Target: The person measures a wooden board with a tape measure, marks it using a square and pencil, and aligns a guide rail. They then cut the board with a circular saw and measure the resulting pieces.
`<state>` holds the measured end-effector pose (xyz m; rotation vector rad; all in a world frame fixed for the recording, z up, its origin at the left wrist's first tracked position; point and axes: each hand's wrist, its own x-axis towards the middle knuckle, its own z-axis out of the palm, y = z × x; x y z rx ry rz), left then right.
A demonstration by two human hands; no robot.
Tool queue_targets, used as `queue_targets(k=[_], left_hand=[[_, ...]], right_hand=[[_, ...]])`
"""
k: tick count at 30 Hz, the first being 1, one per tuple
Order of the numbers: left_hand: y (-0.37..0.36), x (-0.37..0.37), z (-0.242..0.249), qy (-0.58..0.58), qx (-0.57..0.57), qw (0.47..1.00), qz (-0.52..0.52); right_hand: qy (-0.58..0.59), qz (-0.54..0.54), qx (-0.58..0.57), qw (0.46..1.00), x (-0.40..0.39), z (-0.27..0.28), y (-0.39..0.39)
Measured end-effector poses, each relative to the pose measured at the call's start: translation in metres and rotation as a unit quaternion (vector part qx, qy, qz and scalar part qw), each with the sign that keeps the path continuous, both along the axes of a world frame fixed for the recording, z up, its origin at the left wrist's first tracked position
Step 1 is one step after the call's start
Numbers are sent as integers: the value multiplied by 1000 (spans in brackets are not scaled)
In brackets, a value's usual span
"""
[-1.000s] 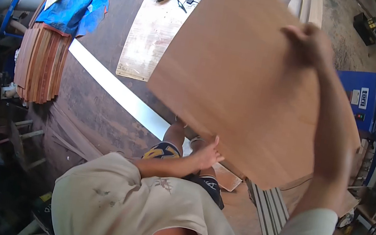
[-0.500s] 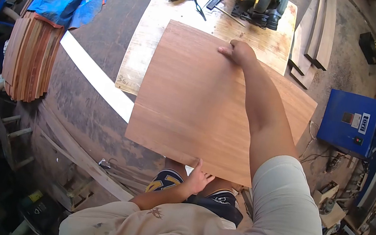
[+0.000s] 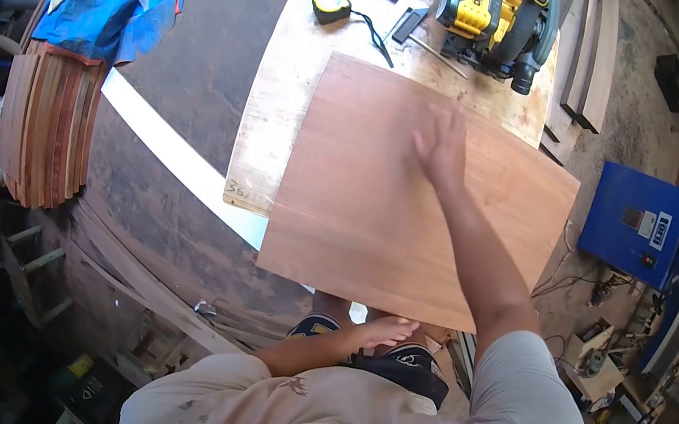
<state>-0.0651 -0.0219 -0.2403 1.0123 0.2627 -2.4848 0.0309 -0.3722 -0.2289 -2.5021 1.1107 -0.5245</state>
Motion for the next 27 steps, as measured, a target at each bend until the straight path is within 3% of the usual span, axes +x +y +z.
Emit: queue_targets(k=[2,3,4,5,6,7,8,10,11,13,18,24,27], left_hand=[[-26,41,24,-45,-237,960,-140],[-41,64,20,-184,-380,885,-196],[-33,78,-13,-264,-387,878,-99],[-45,117,-4,-340,-381,857,71],[-75,165,45,-551,-288,782,42],[-77,195,15,-675,-284,676,80],[-88,237,5,-757,-275,583,103],[-99,301,18,-852,-232,465,68],[-91,296,12,-851,-235,464,66],[-62,275,-6,-770,-226,593,59],[-67,257,22,-792,-225,567,32],[-88,289,17,-758,-216,615,7],[-155,321,0,-793,-294,531,49]], right_hand=[[86,-21,55,995,-10,5,36],[84,-25,54,995,-17,1,46],[104,-42,58,992,-26,-9,54],[126,-61,64,988,-32,-15,58],[127,-66,69,987,-35,-15,61],[137,-58,58,987,-36,-17,62],[144,-50,45,987,-34,-18,60],[148,-53,40,987,-35,-21,62],[156,-47,29,986,-37,-22,58],[142,-20,22,989,-41,-21,42],[144,3,32,989,-48,-18,39],[140,-5,45,989,-48,-15,37],[138,-7,52,989,-49,-14,36]])
